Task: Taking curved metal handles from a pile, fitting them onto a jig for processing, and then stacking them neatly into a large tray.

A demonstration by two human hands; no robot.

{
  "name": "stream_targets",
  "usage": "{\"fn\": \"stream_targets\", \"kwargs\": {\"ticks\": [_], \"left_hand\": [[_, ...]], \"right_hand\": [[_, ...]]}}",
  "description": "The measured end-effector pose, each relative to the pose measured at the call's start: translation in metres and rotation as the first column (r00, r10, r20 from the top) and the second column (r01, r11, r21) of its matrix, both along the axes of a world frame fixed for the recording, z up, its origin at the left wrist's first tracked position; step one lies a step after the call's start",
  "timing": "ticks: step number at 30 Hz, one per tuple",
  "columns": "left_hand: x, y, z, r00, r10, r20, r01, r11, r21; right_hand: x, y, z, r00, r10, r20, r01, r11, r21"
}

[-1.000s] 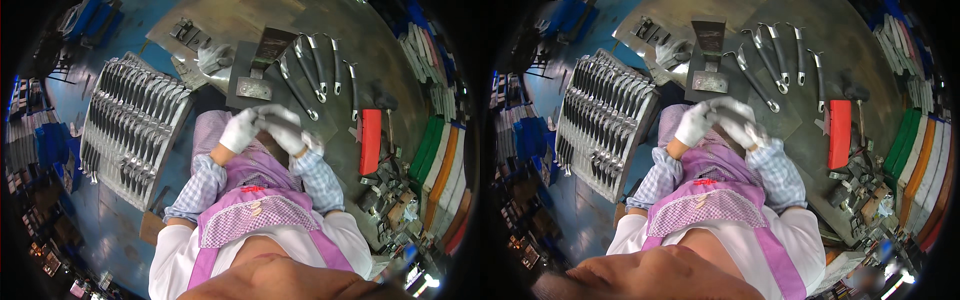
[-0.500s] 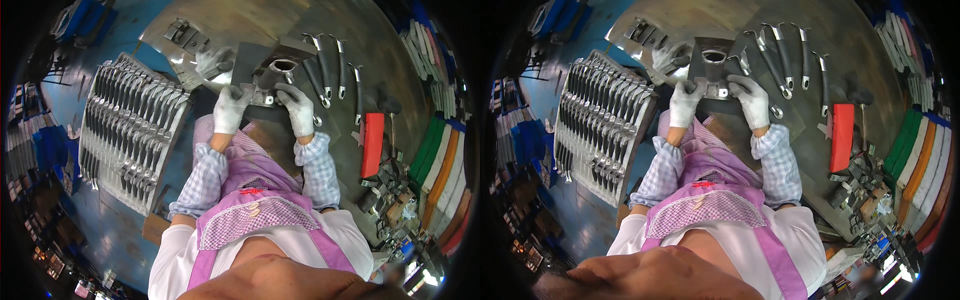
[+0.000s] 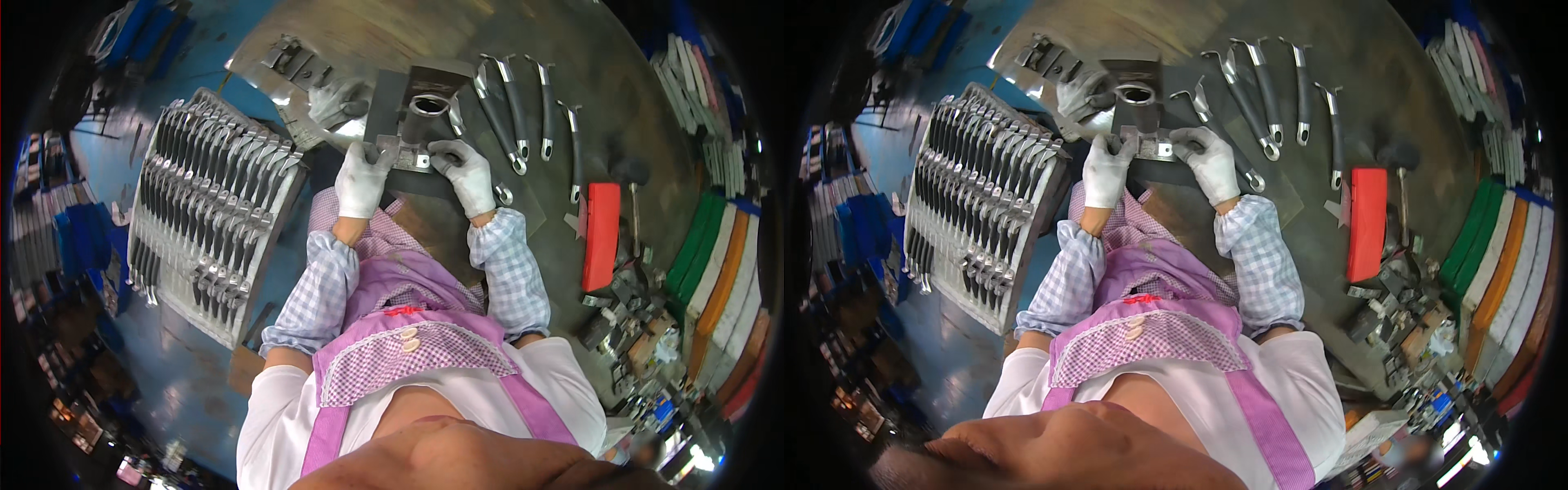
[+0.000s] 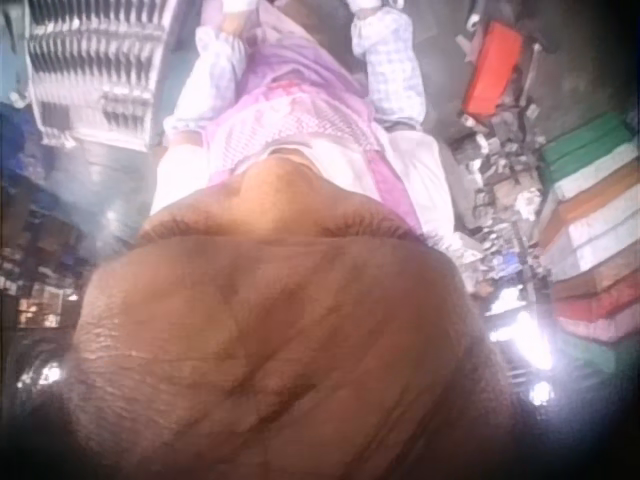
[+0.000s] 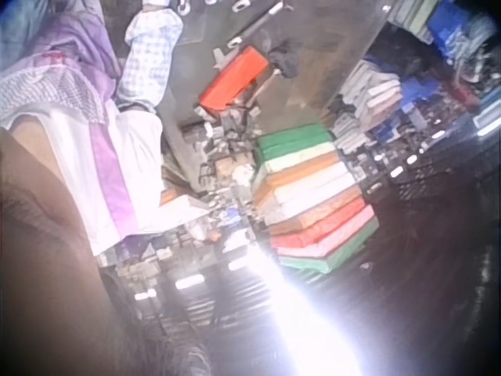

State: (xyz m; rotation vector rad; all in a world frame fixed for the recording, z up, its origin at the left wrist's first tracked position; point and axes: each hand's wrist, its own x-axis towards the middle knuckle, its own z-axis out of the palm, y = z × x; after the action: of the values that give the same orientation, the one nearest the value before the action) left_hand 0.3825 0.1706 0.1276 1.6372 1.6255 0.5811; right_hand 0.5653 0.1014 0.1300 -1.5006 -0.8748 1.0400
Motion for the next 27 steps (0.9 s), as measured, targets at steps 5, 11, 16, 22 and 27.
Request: {"fn": "stream_targets", "kwargs": {"ticks": [5, 11, 16, 22, 27], "left_hand": [[-0.041, 0.003, 0.02, 0.95, -0.265, 0.167, 0.28, 0.957, -0.079], [-0.166, -0.037, 0.072, 0.83, -0.265, 0.491, 0.397, 0.899, -0.186], [-0.406, -0.047, 0.048, 0.925, 0.378, 0.032, -0.379, 0.921, 0.085], [-0.569, -0.027, -0.007, 0.784, 0.408, -0.467, -0.397, 0.909, 0.127], [-0.547, -0.036, -0.037, 0.759, 0.323, -0.565, -0.262, 0.946, 0.19]], "right_hand": [[-0.067, 0.025, 0.074, 0.865, -0.007, 0.502, 0.029, 0.999, -0.036], [-0.162, 0.018, 0.074, 0.663, 0.312, 0.68, -0.634, 0.717, 0.29], [-0.157, -0.001, 0.037, 0.609, 0.476, 0.635, -0.691, 0.712, 0.128], [-0.112, -0.004, 0.044, 0.514, 0.654, 0.555, -0.69, 0.7, -0.184], [0.026, -0.026, 0.043, 0.923, -0.12, 0.364, 0.179, 0.975, -0.133]]}}
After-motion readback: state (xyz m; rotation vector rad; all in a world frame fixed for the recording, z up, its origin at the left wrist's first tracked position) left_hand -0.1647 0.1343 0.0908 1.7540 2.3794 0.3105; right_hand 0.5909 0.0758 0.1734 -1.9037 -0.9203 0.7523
